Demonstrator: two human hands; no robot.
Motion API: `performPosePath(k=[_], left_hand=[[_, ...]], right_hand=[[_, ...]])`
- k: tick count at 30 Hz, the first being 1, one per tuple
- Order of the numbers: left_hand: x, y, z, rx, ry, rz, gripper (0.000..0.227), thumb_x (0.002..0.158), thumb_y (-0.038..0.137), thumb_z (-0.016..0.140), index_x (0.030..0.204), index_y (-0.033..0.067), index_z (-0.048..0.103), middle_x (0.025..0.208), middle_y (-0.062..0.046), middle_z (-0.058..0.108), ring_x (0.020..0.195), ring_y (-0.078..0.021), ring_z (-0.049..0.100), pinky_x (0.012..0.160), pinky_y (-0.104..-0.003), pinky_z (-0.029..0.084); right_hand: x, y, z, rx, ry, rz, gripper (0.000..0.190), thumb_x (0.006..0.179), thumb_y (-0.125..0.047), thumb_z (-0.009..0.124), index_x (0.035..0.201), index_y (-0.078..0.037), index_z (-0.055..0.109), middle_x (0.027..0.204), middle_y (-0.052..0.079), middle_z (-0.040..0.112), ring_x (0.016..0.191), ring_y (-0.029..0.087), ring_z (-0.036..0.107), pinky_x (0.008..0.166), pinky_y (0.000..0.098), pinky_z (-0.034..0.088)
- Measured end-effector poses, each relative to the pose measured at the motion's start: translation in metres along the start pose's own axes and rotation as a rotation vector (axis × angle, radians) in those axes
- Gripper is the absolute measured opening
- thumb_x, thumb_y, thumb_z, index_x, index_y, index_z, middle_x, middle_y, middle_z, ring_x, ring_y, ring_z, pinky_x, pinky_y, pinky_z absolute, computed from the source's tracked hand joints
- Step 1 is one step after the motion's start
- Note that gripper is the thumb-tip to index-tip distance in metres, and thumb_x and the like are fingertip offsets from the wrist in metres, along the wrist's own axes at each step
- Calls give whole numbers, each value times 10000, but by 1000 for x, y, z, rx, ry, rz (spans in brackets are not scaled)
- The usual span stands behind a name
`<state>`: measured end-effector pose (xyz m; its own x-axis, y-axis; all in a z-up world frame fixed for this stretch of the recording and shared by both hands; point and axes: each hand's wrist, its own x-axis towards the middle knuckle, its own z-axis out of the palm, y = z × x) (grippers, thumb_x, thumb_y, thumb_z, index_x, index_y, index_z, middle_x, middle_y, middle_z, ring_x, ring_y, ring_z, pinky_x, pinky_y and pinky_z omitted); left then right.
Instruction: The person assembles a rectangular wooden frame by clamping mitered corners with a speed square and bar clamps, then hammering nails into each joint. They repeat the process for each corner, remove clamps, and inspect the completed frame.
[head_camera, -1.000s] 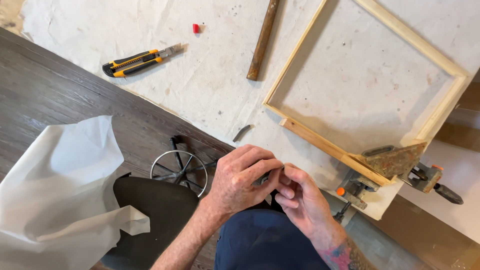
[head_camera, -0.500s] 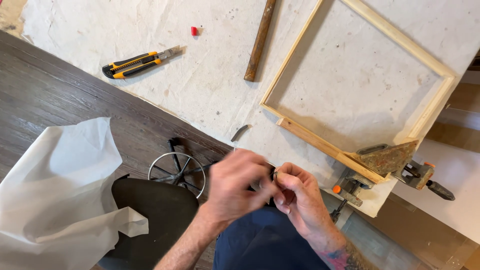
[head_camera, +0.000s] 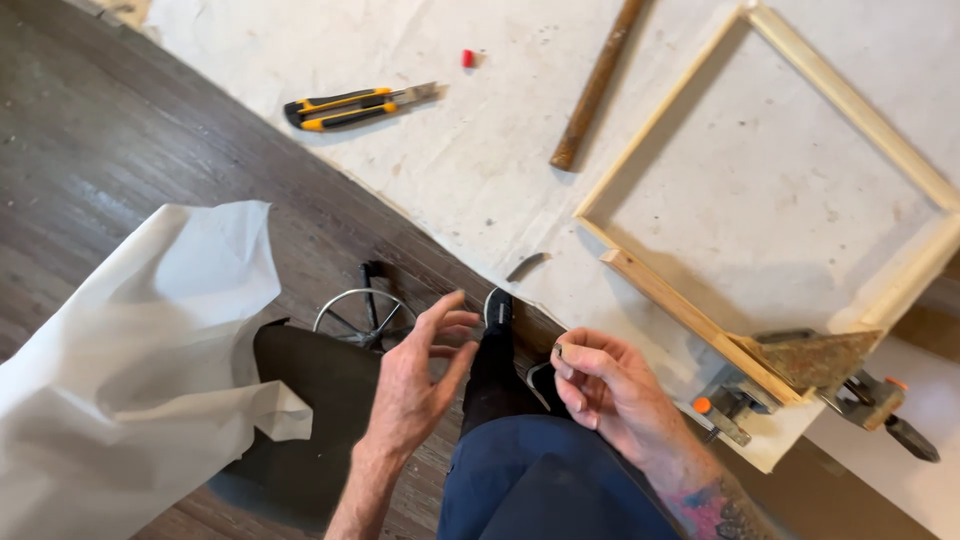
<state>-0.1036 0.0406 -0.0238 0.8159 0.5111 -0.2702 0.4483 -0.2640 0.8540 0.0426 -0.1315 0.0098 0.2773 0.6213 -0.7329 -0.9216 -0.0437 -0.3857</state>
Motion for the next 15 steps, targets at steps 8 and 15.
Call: performPosePath(k=[8,15], left_hand=[[7,3,-7,-272,146,111,48,833,160,756,863,128,776,744,-14,767,639,-136,725,555,-234,599],[13,14,-4,-582,39,30,206,857,42,689,1058,50,731,891,-84,777,790,-165,737,610,-273,617]], right_hand=[[21,-10,18,-682,-25,-256,156,859,-60,680,904,88,668,612,127,584,513,178,618,373,240,522],[32,-20,31,-886,-85,-234,185,898,-135,651,932,42,694,697,123,638,610,177,667,453,267,584]])
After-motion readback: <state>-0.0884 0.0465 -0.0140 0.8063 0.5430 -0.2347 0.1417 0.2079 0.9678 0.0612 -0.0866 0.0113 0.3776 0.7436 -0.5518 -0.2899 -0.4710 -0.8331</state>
